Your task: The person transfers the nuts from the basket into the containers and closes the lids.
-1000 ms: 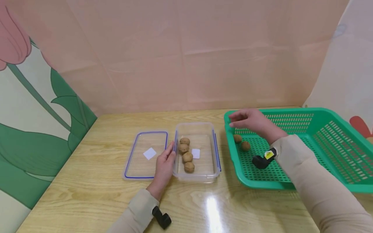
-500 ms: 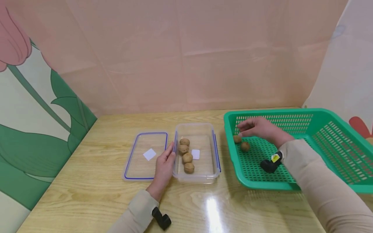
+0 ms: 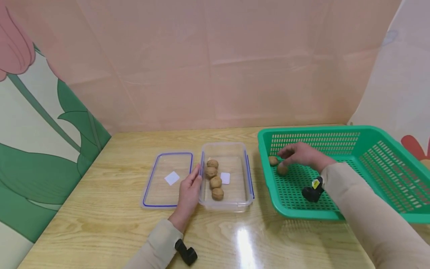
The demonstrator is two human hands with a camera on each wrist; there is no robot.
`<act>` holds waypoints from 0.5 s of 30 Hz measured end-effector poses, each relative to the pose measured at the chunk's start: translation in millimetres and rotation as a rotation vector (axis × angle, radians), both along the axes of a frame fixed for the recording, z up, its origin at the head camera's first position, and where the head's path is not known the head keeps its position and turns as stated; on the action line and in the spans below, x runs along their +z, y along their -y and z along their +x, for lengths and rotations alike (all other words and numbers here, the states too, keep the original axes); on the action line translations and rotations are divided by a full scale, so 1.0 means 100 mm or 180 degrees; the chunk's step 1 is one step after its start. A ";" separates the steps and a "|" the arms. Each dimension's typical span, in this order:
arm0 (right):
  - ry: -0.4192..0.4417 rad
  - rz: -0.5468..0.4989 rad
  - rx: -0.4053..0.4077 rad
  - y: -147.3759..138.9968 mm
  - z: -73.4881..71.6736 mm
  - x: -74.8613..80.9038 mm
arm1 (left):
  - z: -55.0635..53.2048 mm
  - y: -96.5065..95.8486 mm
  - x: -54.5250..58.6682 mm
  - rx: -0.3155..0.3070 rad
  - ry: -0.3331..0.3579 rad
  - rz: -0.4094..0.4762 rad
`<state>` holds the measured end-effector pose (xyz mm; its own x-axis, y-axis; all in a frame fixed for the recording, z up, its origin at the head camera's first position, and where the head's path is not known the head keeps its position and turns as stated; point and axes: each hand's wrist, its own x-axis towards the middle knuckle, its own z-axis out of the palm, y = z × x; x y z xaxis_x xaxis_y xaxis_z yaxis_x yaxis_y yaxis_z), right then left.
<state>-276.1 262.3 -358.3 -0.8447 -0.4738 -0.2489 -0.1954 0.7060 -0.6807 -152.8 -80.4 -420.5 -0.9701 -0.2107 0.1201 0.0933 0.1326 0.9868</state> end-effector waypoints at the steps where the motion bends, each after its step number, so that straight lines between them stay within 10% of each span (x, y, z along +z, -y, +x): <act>1: 0.0023 0.0014 0.0007 -0.01 -0.01 -0.02 | 0.00 0.00 0.01 -0.0005 0.0017 0.0016; 15: 0.0169 0.0103 0.0168 -0.05 -0.05 -0.15 | 0.00 0.00 -0.02 0.0020 -0.0067 -0.0043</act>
